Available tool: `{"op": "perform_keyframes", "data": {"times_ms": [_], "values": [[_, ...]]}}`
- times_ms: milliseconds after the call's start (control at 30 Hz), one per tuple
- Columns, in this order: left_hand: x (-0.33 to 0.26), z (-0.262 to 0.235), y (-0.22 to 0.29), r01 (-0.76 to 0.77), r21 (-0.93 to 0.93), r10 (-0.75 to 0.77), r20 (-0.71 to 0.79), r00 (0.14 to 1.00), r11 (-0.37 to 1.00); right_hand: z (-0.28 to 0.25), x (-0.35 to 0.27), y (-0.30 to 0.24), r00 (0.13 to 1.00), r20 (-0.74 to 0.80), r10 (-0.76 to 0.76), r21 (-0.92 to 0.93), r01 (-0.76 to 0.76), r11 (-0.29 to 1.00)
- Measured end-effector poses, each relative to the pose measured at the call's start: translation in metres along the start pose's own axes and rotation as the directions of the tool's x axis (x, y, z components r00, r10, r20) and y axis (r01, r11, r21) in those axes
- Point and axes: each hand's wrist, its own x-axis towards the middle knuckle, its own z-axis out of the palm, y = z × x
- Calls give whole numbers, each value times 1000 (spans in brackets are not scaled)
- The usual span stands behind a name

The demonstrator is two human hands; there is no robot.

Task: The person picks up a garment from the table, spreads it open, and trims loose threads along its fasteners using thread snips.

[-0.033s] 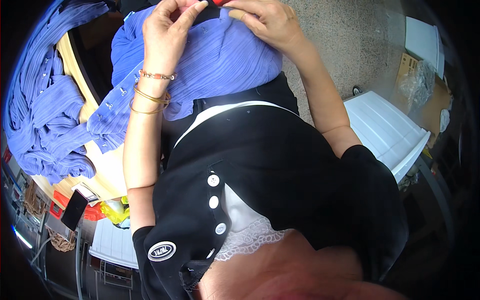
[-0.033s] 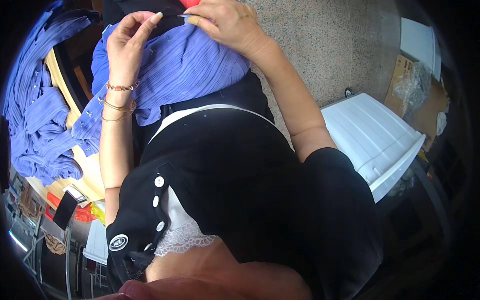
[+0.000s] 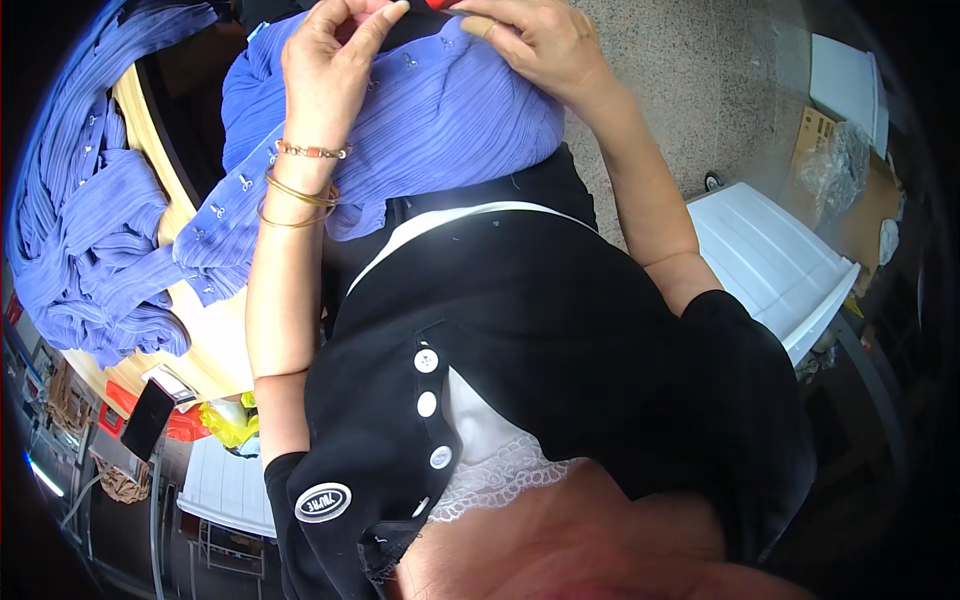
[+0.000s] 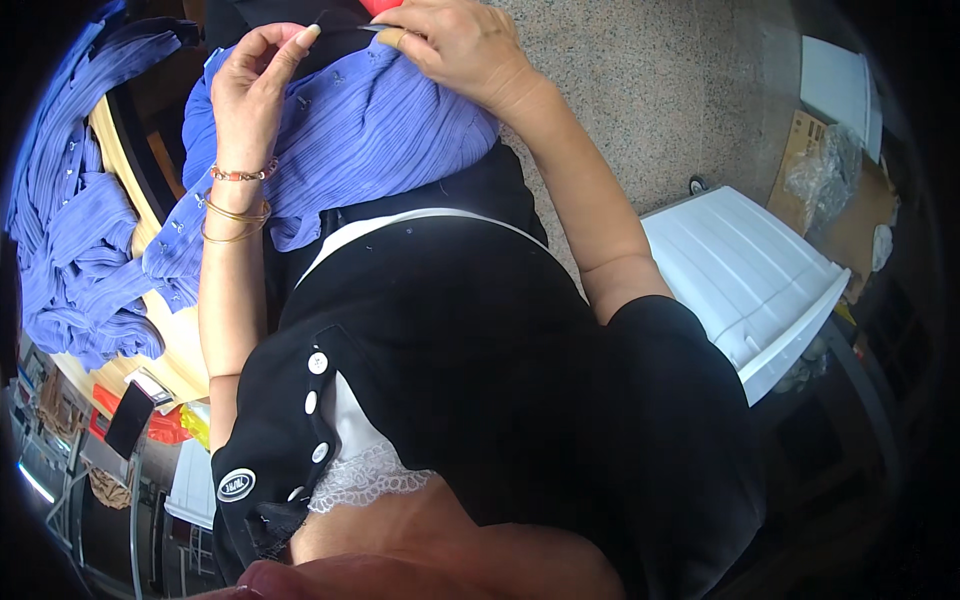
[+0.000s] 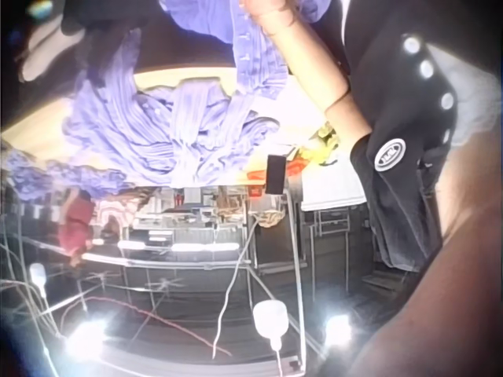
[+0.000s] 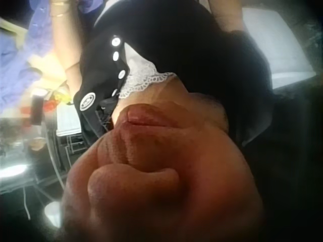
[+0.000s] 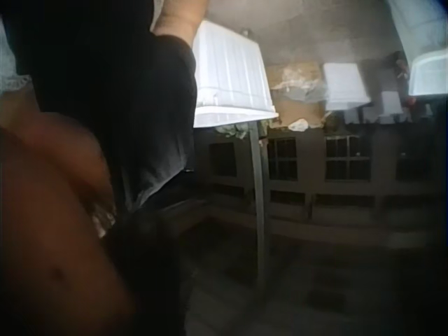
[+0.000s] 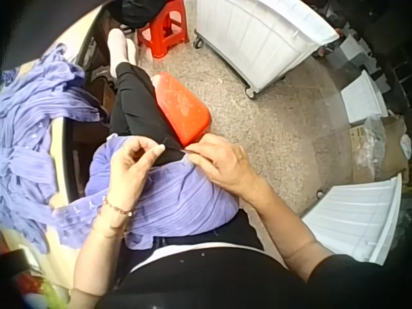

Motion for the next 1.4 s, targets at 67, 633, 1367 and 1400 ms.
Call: {"op": "perform_keyframes", "data": {"times_ms": [67, 633, 1367, 1400], "values": [[-5, -1, -1, 20, -3, -20, -19, 1000, 1000, -5, -2, -6, 997, -4, 72, 15, -72, 997], [-35, 32, 17, -393, 753, 320, 252, 913, 528, 2, -23, -1, 976, 98, 195, 160, -209, 965], [-38, 38, 13, -363, 656, 326, 184, 927, 662, 0, -26, 2, 982, 112, 155, 152, -171, 973], [-37, 41, 13, -350, 707, 315, 186, 931, 615, 0, -26, 2, 970, 127, 206, 146, -223, 964]]}}
